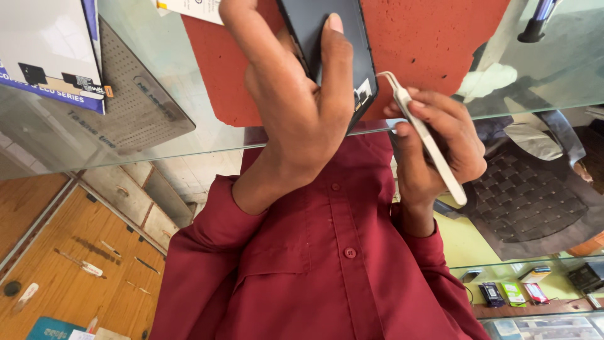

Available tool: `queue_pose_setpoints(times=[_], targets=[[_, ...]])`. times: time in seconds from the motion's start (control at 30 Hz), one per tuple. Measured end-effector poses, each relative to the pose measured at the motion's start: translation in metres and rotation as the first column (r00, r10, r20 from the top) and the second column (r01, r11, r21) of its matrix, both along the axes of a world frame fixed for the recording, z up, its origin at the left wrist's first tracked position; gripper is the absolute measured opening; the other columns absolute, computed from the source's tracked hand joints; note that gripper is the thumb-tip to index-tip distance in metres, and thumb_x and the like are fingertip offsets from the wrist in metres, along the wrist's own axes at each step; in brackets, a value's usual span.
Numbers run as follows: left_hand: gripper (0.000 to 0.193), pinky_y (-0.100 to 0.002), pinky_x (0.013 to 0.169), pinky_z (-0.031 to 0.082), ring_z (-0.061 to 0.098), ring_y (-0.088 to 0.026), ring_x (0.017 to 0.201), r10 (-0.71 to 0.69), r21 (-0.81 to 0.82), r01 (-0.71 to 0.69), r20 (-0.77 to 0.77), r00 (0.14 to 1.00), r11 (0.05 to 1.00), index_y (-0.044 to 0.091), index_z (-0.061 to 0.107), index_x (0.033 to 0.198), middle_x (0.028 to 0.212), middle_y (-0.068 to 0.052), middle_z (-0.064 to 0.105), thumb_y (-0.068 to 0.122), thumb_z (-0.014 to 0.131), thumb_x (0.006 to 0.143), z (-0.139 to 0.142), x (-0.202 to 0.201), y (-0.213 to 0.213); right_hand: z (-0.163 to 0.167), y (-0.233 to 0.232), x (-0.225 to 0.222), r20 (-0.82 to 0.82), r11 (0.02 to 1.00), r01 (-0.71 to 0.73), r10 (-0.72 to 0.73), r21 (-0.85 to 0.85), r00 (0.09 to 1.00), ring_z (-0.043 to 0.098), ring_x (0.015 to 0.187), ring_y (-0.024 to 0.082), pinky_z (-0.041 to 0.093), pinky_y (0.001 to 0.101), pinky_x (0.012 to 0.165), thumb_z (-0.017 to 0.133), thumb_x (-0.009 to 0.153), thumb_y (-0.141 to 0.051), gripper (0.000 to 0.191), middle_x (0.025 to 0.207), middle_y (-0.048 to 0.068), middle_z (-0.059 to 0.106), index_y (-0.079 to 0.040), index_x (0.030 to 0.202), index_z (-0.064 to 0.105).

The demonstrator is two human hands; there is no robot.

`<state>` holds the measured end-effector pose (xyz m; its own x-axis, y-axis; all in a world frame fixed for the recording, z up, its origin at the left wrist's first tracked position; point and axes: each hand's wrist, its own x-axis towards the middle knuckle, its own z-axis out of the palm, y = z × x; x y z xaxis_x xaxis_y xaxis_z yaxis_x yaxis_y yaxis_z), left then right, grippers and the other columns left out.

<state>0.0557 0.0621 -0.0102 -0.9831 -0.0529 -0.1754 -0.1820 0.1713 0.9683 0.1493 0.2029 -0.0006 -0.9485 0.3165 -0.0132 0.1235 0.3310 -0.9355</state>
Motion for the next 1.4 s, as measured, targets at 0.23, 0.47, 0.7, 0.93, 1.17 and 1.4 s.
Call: queue_pose_setpoints(times=[0.23, 0.47, 0.7, 0.93, 1.17, 1.4], targets=[[0.041, -0.028, 0.057, 0.039, 0.055, -0.010, 0.059, -0.025, -0.010, 0.024, -0.028, 0.999, 1.000, 0.001, 0.023, 0.141, 0.075, -0.005, 0.054, 0.003, 0.057, 0.119, 0.001, -0.001, 0.001, -0.001, -0.003, 0.004, 0.020, 0.998, 0.054, -0.055, 0.043, 0.998, 0.077, 0.100, 0.027, 0.064, 0.0322, 0.087, 0.073, 0.103, 0.002, 0.013, 0.115, 0.020, 0.071, 0.005, 0.113, 0.066], [0.036, -0.027, 0.054, 0.035, 0.053, -0.009, 0.055, -0.042, -0.018, 0.041, -0.038, 0.998, 0.999, 0.001, 0.026, 0.135, 0.071, -0.003, 0.051, 0.001, 0.056, 0.116, 0.001, -0.005, 0.000, -0.003, 0.000, 0.005, -0.006, 0.973, -0.011, 0.013, 0.229, 1.000, 0.076, 0.102, 0.027, 0.062, 0.0319, 0.090, 0.076, 0.099, 0.008, 0.018, 0.116, 0.021, 0.074, 0.003, 0.114, 0.068], [0.035, -0.027, 0.054, 0.036, 0.054, -0.009, 0.057, -0.033, -0.006, 0.033, -0.042, 0.999, 0.999, 0.001, 0.027, 0.134, 0.077, -0.004, 0.052, 0.001, 0.056, 0.116, 0.003, -0.007, 0.001, -0.004, -0.001, 0.007, -0.001, 0.979, -0.002, 0.002, 0.202, 1.000, 0.076, 0.102, 0.027, 0.064, 0.0320, 0.091, 0.077, 0.100, 0.008, 0.019, 0.118, 0.020, 0.073, 0.003, 0.115, 0.067], [0.036, -0.027, 0.054, 0.038, 0.055, -0.009, 0.058, -0.030, -0.014, 0.029, -0.052, 0.998, 0.999, 0.001, 0.027, 0.135, 0.084, -0.006, 0.054, 0.000, 0.057, 0.115, 0.003, -0.006, 0.002, -0.001, -0.002, 0.002, -0.028, 0.960, -0.026, 0.035, 0.279, 0.999, 0.076, 0.100, 0.028, 0.062, 0.0333, 0.086, 0.075, 0.096, 0.013, 0.021, 0.114, 0.021, 0.073, 0.004, 0.112, 0.066], [0.039, -0.029, 0.051, 0.032, 0.049, -0.010, 0.052, -0.033, -0.088, 0.027, -0.068, 0.997, 0.996, -0.001, 0.029, 0.136, 0.074, -0.004, 0.049, -0.001, 0.059, 0.111, 0.006, -0.011, 0.004, 0.006, -0.021, -0.005, -0.075, 0.907, -0.001, 0.036, 0.421, 0.997, 0.075, 0.099, 0.032, 0.063, 0.0351, 0.083, 0.072, 0.092, 0.022, 0.024, 0.108, 0.023, 0.070, 0.007, 0.109, 0.065], [0.041, -0.029, 0.051, 0.031, 0.048, -0.009, 0.051, -0.027, -0.067, 0.024, -0.052, 0.998, 0.997, -0.002, 0.028, 0.138, 0.070, -0.002, 0.046, 0.000, 0.059, 0.111, 0.006, -0.012, 0.002, 0.005, -0.037, -0.020, -0.099, 0.915, 0.066, -0.029, 0.398, 0.995, 0.075, 0.095, 0.029, 0.065, 0.0338, 0.082, 0.072, 0.095, 0.023, 0.022, 0.102, 0.021, 0.069, 0.008, 0.108, 0.064]])
